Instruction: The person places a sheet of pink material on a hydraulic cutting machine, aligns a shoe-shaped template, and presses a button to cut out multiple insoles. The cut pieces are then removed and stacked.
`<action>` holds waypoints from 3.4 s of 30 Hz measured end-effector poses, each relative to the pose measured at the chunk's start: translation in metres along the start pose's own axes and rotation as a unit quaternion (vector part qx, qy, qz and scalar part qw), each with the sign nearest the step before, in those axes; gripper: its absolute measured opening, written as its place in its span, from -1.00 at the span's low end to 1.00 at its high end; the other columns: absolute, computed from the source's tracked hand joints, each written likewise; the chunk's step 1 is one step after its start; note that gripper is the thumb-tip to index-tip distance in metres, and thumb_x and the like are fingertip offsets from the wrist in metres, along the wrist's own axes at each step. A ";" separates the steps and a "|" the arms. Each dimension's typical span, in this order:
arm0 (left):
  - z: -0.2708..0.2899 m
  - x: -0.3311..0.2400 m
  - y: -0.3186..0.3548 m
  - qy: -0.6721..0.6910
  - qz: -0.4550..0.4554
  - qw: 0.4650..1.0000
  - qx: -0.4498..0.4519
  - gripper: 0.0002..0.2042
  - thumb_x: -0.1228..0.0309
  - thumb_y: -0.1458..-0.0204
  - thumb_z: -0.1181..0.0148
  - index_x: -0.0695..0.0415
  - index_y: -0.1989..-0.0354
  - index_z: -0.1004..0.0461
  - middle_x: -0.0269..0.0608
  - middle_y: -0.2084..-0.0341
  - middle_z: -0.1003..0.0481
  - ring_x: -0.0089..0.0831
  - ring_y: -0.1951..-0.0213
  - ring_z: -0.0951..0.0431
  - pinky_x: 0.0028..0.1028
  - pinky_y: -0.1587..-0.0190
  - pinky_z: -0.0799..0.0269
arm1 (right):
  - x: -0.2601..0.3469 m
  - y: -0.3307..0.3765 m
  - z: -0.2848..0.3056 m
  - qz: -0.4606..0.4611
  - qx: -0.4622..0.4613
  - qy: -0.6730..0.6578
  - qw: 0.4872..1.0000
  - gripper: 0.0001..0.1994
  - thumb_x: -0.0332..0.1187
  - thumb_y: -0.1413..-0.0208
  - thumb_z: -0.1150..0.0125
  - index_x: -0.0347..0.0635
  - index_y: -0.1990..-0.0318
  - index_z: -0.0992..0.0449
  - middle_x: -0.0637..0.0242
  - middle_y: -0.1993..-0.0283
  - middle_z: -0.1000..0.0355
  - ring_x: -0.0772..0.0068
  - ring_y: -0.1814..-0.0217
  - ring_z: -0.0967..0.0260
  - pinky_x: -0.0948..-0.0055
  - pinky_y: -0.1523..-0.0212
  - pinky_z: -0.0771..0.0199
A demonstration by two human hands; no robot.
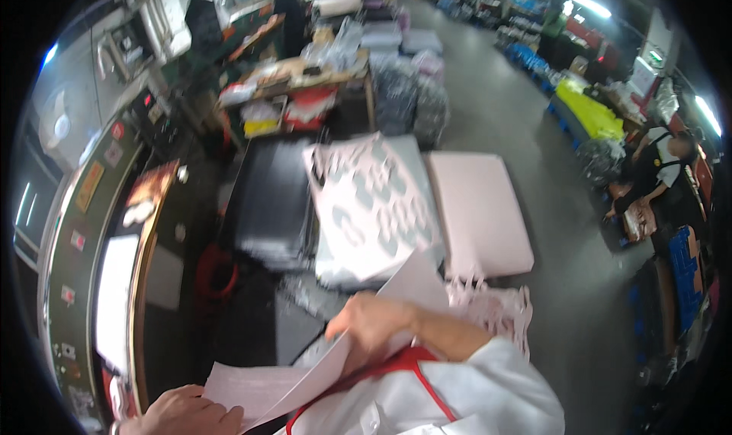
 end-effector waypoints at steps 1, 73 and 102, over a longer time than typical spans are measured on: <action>-0.021 0.005 0.022 0.028 0.039 0.999 -0.013 -0.71 0.42 0.07 -0.12 0.19 0.13 -0.42 -0.06 0.39 -0.53 -0.20 0.32 -0.53 -0.34 0.20 -0.39 | -0.014 -0.008 -0.014 -0.039 0.031 0.023 0.999 -0.40 0.15 0.41 -0.43 -0.12 0.26 -0.58 0.17 0.41 -0.53 0.13 0.34 -0.51 0.29 0.30 -0.49; -0.628 0.569 0.281 0.320 0.767 0.189 -0.523 -0.66 0.41 -0.03 -0.18 0.30 0.04 -0.42 0.06 0.17 -0.45 -0.02 0.06 -0.42 -0.26 0.02 -0.34 | -0.071 -1.013 -0.135 0.033 -0.121 -0.011 0.992 -0.52 -0.18 -0.16 -0.17 -0.27 -0.15 -0.35 0.16 0.11 -0.46 0.37 0.16 -0.39 0.39 0.13 -0.40; -0.657 0.572 0.230 0.255 0.865 0.025 -0.432 -0.67 0.27 -0.05 -0.16 0.20 0.07 -0.48 0.05 0.23 -0.54 -0.04 0.22 -0.57 -0.27 0.16 -0.47 | -0.132 -0.977 -0.078 0.140 -0.171 0.357 0.908 -0.52 -0.26 -0.06 -0.23 -0.36 -0.09 -0.39 -0.09 -0.04 -0.38 -0.10 -0.06 -0.31 0.14 -0.12 -0.29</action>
Point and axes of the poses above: each hand's wrist, its own y-axis away from the middle knuckle, its own z-axis out of the back of the hand, x = y × z, the point moved 8 cm from there along -y, towards the middle knuckle
